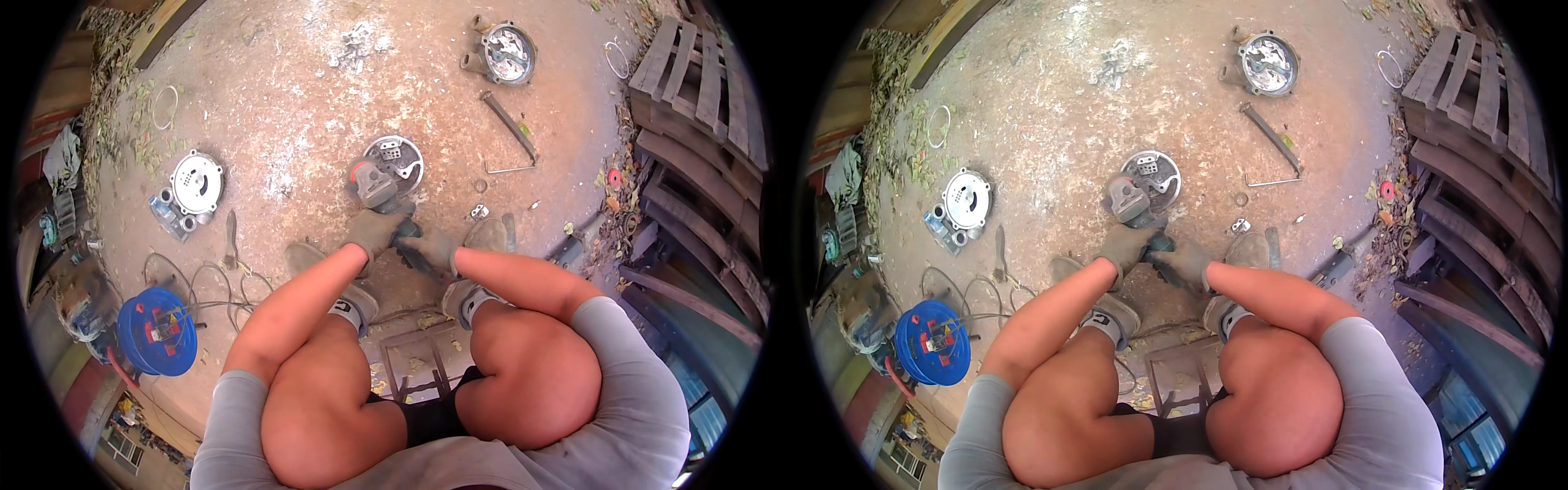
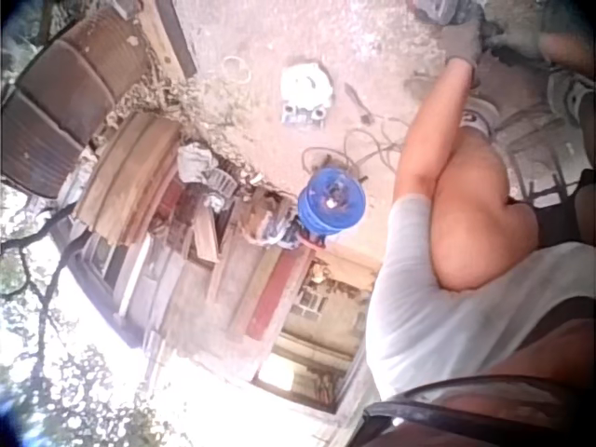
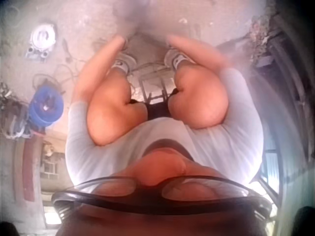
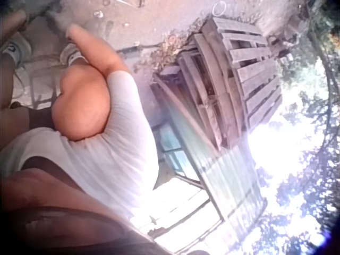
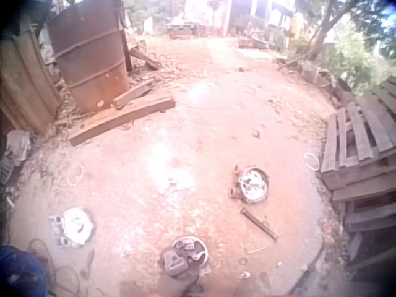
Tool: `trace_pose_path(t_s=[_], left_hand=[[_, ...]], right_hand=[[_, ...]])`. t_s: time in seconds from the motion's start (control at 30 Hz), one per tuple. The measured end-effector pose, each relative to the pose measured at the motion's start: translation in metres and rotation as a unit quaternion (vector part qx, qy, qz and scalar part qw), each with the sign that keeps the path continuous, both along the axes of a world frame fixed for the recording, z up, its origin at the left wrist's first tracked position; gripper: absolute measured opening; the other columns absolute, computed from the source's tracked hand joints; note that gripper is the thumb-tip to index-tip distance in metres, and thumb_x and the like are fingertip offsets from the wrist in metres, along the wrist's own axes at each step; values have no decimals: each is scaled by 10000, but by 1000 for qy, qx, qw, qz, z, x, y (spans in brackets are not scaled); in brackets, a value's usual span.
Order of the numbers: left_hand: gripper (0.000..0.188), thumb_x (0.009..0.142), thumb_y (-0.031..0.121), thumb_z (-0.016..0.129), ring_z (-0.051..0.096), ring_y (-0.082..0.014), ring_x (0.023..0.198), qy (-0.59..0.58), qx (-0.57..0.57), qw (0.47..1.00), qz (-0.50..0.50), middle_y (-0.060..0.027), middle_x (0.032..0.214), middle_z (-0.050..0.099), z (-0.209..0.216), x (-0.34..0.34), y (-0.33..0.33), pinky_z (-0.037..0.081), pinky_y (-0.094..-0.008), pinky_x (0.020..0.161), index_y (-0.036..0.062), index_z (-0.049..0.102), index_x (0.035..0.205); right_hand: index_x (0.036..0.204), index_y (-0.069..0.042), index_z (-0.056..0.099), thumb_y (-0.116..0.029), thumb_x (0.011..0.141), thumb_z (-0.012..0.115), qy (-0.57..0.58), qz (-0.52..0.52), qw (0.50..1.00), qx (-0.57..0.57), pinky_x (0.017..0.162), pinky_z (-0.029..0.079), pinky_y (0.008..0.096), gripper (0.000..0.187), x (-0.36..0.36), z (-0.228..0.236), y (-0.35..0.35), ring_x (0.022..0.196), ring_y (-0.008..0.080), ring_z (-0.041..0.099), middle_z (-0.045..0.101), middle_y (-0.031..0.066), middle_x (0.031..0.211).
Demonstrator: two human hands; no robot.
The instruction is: The person sits on a stool and uses an angle grinder to smooth the surface of two circular metal parts placed on the ground. The person handles the parts one at a time, rotating them to grind different sections.
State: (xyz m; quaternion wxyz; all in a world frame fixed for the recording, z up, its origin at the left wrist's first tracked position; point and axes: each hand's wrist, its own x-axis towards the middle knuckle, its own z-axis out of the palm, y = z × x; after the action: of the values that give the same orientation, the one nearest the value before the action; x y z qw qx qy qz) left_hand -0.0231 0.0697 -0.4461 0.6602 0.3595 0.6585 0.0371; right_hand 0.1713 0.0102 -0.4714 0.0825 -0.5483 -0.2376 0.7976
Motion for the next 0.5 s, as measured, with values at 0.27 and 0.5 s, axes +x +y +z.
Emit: trace_pose_path(t_s=[0.27, 0.5], left_hand=[[568, 930, 612, 821, 783, -247, 893, 5, -1, 996, -85, -134, 1015, 839, 13, 26, -17, 599, -391, 834, 77, 862, 1117], [568, 944, 591, 810, 787, -252, 913, -24, 9, 996, -90, -128, 1055, 842, 9, 24, -15, 597, -393, 847, 71, 845, 1170]], right_hand=[[1272, 2, 694, -278, 1048, 748, 27, -44, 999, -1, 767, 626, 397, 362, 25, 9, -39, 848, 237, 759, 766, 123, 1023], [1262, -15, 713, -299, 1044, 732, 18, -32, 999, 12, 757, 619, 380, 359, 26, 3, -37, 828, 214, 757, 777, 105, 995]])
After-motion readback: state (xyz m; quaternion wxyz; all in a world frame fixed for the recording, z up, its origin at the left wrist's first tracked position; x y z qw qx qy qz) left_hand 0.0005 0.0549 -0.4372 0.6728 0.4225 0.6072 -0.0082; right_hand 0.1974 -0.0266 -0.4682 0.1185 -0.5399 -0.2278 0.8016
